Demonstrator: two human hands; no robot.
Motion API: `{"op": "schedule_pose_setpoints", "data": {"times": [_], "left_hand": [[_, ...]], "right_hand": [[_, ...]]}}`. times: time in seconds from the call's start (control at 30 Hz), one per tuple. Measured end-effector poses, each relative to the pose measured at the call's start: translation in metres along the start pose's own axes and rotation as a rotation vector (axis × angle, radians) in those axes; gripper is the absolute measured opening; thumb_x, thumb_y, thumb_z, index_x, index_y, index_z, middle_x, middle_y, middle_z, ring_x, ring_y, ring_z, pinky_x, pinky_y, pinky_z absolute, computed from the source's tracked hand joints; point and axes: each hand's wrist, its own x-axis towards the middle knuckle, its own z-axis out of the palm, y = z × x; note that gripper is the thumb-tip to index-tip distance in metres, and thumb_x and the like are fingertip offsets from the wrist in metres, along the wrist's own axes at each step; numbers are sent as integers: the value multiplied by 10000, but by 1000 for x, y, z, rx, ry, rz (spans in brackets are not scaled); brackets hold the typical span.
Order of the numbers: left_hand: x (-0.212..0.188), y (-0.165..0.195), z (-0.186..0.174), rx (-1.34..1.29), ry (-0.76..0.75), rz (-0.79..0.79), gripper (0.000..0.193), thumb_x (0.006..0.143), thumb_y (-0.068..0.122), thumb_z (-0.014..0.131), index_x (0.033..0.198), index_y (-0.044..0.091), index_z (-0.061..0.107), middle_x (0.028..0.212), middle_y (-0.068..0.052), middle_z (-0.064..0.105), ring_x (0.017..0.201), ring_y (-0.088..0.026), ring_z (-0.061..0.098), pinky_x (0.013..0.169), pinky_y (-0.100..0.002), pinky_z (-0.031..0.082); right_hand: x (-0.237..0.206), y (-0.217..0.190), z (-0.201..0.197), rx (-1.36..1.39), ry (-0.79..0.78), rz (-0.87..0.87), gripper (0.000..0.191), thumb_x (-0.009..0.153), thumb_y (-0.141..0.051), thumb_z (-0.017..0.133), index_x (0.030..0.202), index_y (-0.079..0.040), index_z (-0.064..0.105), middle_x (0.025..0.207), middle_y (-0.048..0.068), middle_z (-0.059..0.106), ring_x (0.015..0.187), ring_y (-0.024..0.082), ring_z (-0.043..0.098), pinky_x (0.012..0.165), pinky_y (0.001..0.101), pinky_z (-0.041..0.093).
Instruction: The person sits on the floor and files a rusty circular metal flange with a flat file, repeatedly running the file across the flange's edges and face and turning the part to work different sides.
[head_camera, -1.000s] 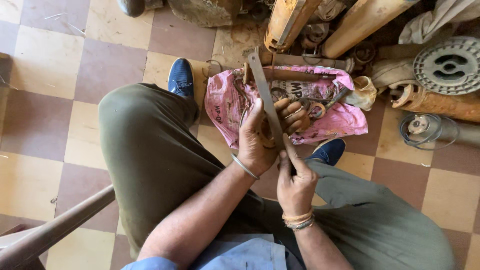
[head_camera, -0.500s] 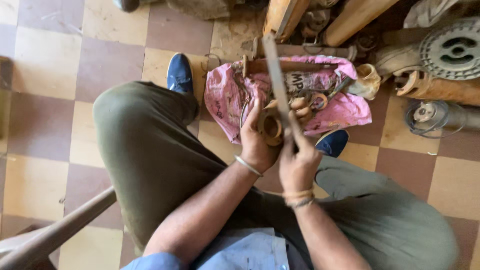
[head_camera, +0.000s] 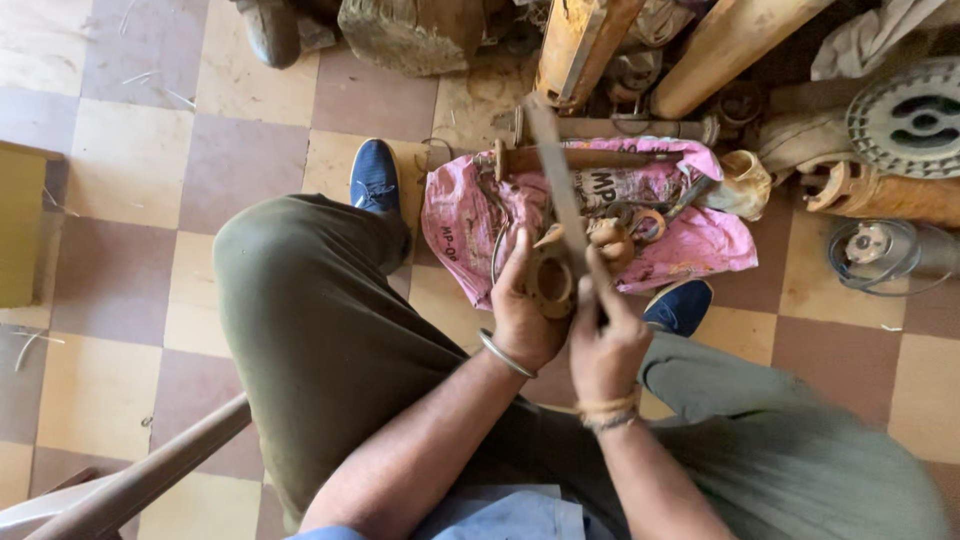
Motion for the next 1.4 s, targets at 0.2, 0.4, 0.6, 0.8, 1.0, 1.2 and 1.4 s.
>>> {"op": "schedule_pose_setpoints", "data": {"times": [0.2, 0.4, 0.6, 0.8, 1.0, 1.2, 1.4], "left_hand": [[1, 1, 2, 63, -102, 85, 935, 1026, 726, 297, 1479, -82, 425, 1398, -277, 581, 1282, -374, 596, 1157, -487, 441], [3, 3, 5, 107, 29, 38, 926, 1057, 707, 336, 1514, -95, 409, 1436, -258, 564, 1328, -344, 571, 1202, -462, 415], [6, 8, 9, -36, -13, 9, 875, 1069, 694, 343, 1452, -75, 512, 1383, -239, 625, 1297, -348, 584, 1178, -469, 415], [10, 16, 13, -37, 26, 90, 746, 1055, 633, 377, 1316, -31, 592, 1348, -237, 645, 1286, -357, 603, 1142, -491, 452], [11, 23, 16, 30, 60, 148, 477, 1132, 443, 438, 1338, 47, 607, 1466, -109, 625, 1361, -300, 529, 1123, -560, 441], [9, 24, 19, -133, 13, -95, 699, 1062, 593, 383, 1415, 23, 580, 1378, -190, 629, 1289, -347, 589, 1113, -507, 460], [7, 21, 20, -182, 34, -156, 797, 1046, 650, 351, 1394, -38, 553, 1309, -219, 661, 1235, -373, 631, 1119, -480, 487]], "right_hand": [[-5, 1, 0, 23, 23, -148, 372, 1040, -128, 630, 1407, -161, 675, 867, 253, 695, 696, 265, 663, 678, 404, 506], [-13, 7, 4, 62, 17, 30, 352, 1035, -113, 635, 1380, -160, 686, 948, 246, 739, 707, 334, 638, 692, 409, 516], [1, 25, 10, 85, -15, -51, 356, 1021, -81, 623, 1371, -98, 681, 1089, 260, 722, 896, 340, 757, 742, 396, 561], [9, 44, -6, 163, 146, -175, 298, 1146, -109, 601, 1440, -76, 632, 1061, 134, 696, 931, 195, 670, 809, 341, 531], [-1, 36, -25, 323, 139, 31, 356, 1103, -114, 600, 1457, -97, 626, 755, -75, 533, 665, 26, 448, 598, 218, 412], [-1, 37, -23, 272, 71, 27, 349, 1063, -103, 647, 1411, -100, 671, 760, 16, 592, 636, 56, 459, 594, 259, 419], [6, 37, -10, 99, 47, -265, 310, 1067, -73, 668, 1374, -113, 679, 1048, 219, 727, 819, 148, 672, 758, 311, 536]]}}
